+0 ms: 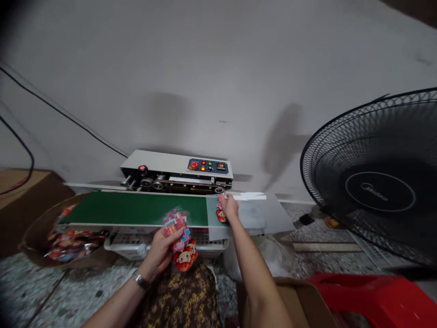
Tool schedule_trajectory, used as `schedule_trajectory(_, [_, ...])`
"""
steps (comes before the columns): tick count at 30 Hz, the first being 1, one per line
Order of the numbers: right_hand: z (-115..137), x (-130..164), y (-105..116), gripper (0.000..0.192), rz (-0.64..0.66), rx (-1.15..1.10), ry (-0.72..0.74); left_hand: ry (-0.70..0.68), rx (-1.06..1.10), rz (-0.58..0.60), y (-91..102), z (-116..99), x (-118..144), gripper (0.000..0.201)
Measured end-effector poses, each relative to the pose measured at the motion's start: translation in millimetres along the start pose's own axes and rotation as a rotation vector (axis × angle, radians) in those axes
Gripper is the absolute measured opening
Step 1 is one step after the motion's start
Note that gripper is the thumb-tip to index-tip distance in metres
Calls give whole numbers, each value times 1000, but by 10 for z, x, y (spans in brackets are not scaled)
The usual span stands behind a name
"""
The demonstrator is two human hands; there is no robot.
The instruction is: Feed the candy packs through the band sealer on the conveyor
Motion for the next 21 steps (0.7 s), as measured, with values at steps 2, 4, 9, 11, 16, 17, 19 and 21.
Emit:
schedule_trajectory(2, [204,100,28,45,-42,89,128,-9,16,-11,-42,-37,9,31])
schedule_trajectory(4, [431,275,76,46,-57,59,289,-26,28,-17,-70,-73,13,32])
schedule_trajectory(9, [875,857,137,32,368,-473,401,-94,12,-9,-87,-119,-1,38])
schedule_trajectory(11, [954,1010,142,29,401,-531,392,-106,6,11,-98,-113,-5,37])
schedule_trajectory(16, [972,1094,118,27,181,-557,327,-107,7,23,-139,-82,-4,33])
schedule_trajectory(17, [967,1094,102,26,168,-587,308,-108,9,20,-142,-77,-6,33])
schedule_trajectory(19, [949,1084,65,26,203,-655,294,-103,11,13,-136,-69,-14,34])
schedule_trajectory(21, [892,1029,49,26,225,-692,301,-87,2,3,-117,-62,-28,34])
Point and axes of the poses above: each hand's wrist, its own x-axis away from the middle knuckle, its own y-axis out of the back of the hand, z = x × y, the point moved 1 cm from there along -x, towards the middle knuckle, and after that the axes turned 7 degrees about y, right-handed, at the moved point
